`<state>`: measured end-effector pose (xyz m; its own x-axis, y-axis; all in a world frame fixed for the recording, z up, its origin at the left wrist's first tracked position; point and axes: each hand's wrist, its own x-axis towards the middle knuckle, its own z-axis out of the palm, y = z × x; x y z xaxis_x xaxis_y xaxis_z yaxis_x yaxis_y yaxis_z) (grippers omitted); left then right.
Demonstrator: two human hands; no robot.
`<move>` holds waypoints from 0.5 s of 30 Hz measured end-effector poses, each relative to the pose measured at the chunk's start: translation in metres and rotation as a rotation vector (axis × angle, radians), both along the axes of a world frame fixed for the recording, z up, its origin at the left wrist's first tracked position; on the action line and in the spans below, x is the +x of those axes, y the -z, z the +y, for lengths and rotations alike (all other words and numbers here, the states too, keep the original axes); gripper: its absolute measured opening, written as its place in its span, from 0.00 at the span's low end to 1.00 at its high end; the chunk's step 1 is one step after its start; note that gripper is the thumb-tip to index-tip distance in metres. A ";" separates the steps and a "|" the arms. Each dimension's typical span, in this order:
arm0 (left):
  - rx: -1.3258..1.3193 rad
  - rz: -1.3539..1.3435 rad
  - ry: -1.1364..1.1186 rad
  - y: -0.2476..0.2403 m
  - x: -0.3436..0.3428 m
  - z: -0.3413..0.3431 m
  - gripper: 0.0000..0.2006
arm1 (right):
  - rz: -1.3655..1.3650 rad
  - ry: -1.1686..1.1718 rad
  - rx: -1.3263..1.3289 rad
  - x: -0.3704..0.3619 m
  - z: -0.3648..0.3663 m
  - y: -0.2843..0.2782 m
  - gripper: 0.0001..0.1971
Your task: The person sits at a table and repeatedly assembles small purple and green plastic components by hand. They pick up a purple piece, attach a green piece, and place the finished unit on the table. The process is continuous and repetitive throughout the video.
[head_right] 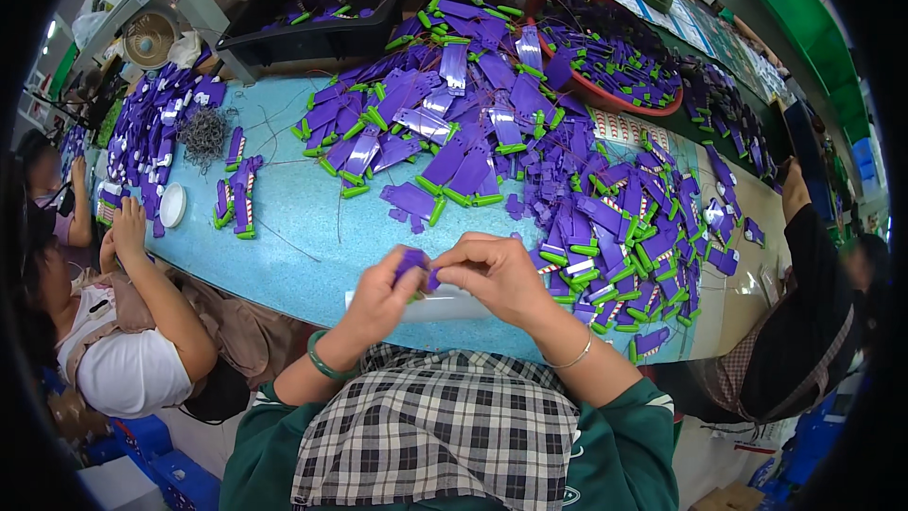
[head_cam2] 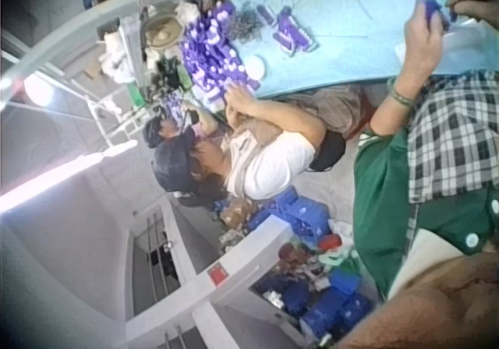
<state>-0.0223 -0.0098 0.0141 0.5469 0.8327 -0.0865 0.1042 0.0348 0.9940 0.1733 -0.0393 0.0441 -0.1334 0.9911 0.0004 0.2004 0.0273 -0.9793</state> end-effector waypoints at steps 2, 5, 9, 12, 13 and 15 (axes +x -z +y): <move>0.059 0.011 0.098 0.003 0.010 -0.006 0.06 | 0.030 0.107 0.002 -0.008 -0.009 0.003 0.03; 0.216 0.119 0.137 -0.005 0.015 -0.007 0.06 | -0.102 0.181 0.113 -0.009 -0.014 0.005 0.04; 0.308 0.122 0.167 -0.008 0.015 -0.008 0.06 | -0.159 0.251 0.215 -0.012 -0.020 0.005 0.05; 0.343 0.191 0.164 -0.011 0.016 -0.010 0.07 | -0.166 0.302 0.250 -0.012 -0.023 0.014 0.05; 0.344 0.192 0.166 -0.010 0.017 -0.010 0.07 | -0.168 0.317 0.261 -0.012 -0.025 0.017 0.05; 0.347 0.193 0.171 -0.006 0.018 -0.011 0.07 | -0.209 0.329 0.365 -0.017 -0.028 0.020 0.05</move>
<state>-0.0042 -0.0206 0.0201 0.6807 0.7294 0.0683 0.2645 -0.3316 0.9056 0.1565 -0.0673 0.0241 0.1507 0.9210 0.3592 0.4459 0.2610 -0.8562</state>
